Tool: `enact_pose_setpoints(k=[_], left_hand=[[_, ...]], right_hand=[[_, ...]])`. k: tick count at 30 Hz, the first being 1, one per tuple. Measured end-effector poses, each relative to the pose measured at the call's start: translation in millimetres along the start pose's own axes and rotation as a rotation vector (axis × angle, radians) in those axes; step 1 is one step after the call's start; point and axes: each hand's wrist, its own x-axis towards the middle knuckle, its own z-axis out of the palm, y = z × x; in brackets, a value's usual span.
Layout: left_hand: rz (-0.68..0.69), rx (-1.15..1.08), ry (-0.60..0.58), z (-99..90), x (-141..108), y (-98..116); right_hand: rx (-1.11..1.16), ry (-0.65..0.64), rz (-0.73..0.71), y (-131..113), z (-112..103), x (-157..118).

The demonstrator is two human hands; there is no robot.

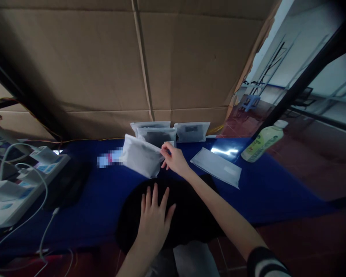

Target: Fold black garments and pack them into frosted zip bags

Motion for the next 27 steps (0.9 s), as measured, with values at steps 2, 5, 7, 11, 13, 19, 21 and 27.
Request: enact_pose_setpoints(k=[2, 5, 7, 11, 13, 19, 21, 27], left_hand=[[-0.007, 0.005, -0.066, -0.4, 12.0, -7.9], [-0.035, 0.017, -0.167, -4.1, 37.0, -25.1], [-0.046, 0.014, -0.227, -7.4, 54.8, -38.2], [-0.065, -0.089, -0.336, -12.7, 85.8, -62.7], [-0.072, -0.165, -0.328, -15.1, 96.9, -71.9], [-0.085, -0.328, -0.182, -36.8, 104.5, -82.9], [-0.135, -0.456, -0.141, -50.6, 97.7, -81.5], [-0.347, -1.428, -0.09, -93.2, 71.7, -67.9]], right_hand=[[0.035, 0.151, -0.114, -9.0, -16.7, -0.6], [0.039, 0.381, -0.221, -20.4, -45.0, -7.1], [0.076, 0.494, -0.22, -25.8, -61.3, -16.5], [0.214, 0.57, -0.172, -28.4, -80.4, -41.4], [0.292, 0.558, -0.139, -23.9, -83.5, -52.7], [0.521, 0.386, 0.032, 10.9, -80.0, -75.7], [0.595, 0.339, 0.099, 22.8, -78.8, -81.8], [0.757, 0.382, 0.223, 38.6, -77.4, -94.3]])
